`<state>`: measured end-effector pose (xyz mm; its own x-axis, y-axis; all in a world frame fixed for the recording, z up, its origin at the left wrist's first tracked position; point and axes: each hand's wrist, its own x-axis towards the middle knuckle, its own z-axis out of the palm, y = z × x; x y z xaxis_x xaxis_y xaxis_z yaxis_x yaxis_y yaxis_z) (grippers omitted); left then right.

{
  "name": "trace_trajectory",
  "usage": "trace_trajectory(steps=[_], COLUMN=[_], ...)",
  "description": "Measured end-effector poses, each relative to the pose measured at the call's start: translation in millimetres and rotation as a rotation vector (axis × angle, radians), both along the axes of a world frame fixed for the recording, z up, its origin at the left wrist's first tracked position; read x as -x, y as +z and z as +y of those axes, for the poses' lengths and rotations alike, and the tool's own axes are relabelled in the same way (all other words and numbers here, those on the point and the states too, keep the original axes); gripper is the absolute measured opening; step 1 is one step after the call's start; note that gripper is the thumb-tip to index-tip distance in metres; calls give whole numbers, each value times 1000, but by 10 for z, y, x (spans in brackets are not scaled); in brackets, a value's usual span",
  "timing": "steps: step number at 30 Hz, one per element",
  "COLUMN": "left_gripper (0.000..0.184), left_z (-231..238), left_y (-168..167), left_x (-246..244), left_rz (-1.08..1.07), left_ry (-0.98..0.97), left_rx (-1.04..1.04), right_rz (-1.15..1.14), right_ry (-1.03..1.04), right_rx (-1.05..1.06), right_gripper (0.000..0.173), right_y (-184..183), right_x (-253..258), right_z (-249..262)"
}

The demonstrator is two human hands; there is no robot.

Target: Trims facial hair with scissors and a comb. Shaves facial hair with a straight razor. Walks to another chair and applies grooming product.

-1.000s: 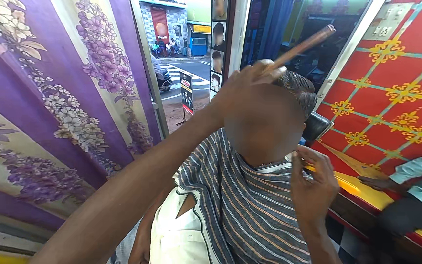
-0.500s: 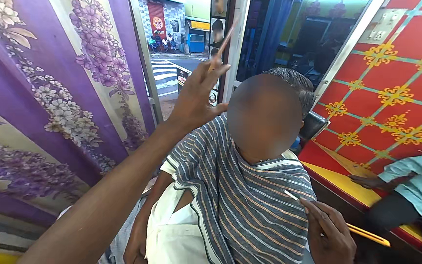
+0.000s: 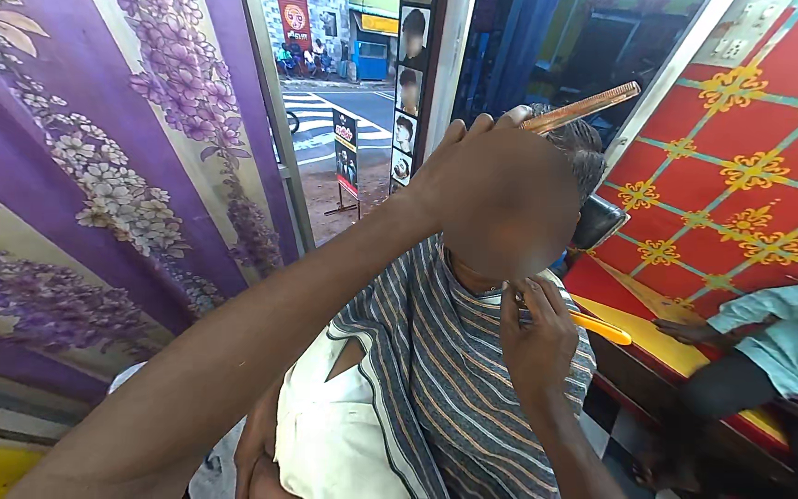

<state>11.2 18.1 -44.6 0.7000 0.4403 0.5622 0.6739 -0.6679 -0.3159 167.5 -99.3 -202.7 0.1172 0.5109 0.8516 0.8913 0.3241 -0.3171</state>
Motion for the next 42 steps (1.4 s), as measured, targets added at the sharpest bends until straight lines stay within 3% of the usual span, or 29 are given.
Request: trace_trajectory(steps=[17,21,25,42], left_gripper=[119,126,120,121], left_z=[85,576,66,84], left_y=[-26,-332,-10,-24], left_x=[-66,-155,-74,-74], left_rz=[20,-128,28,6], left_ry=[-7,-140,10,0], left_rx=[9,-212,21,17], right_rz=[-8,-6,-3,4], right_ry=[-28,-31,-36,-39], right_rx=[-59,-76,-101,-86], right_gripper=[21,21,21,21], right_y=[29,-2,-2,-5], right_x=[13,4,30,26], right_z=[168,180,174,196])
